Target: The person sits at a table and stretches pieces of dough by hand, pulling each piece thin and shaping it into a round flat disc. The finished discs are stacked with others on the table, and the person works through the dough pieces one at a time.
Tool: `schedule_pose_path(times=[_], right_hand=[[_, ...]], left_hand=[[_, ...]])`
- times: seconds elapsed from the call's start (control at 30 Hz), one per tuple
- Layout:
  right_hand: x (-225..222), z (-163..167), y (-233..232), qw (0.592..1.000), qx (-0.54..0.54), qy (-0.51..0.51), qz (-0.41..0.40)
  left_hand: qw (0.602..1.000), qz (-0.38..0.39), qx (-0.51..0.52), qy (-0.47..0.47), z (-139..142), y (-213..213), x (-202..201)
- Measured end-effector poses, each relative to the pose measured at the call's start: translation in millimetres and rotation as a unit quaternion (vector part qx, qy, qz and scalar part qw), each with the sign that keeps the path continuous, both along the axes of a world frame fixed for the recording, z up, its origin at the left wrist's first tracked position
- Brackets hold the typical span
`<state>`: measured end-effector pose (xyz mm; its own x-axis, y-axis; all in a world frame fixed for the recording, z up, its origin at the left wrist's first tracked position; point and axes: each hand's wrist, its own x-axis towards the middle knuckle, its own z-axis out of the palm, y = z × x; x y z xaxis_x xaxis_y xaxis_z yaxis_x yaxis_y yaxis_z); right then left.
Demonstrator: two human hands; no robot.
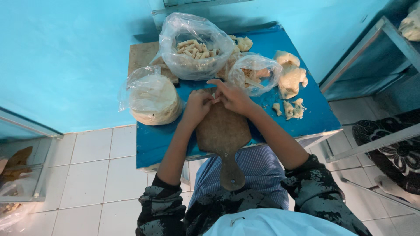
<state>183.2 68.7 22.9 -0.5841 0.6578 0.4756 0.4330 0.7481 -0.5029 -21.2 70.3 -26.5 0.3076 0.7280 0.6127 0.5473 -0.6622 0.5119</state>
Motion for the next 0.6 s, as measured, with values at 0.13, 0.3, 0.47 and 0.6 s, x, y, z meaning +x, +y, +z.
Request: schedule_pose_path(times=[0.13, 0.3, 0.47, 0.6], right_hand=[[-3, 0, 0, 0.997, 0.072, -0.026, -0.031], [-5, 2, -3, 0.994, 0.103, -0.024, -0.029], [-4, 3, -6, 0.991, 0.116, -0.052, -0.031], [-5, 1, -3, 0.985, 0.145, -0.081, -0.055]], left_hand=[[1.0, 0.011, -0.009, -0.026, -7, 7, -1], [0.998, 0.066, -0.007, 0.006, -7, 8, 0], [0.997, 0.081, 0.005, 0.008, -3, 6, 2], [0.996, 0.09, 0.014, -0.014, 4, 1, 2]])
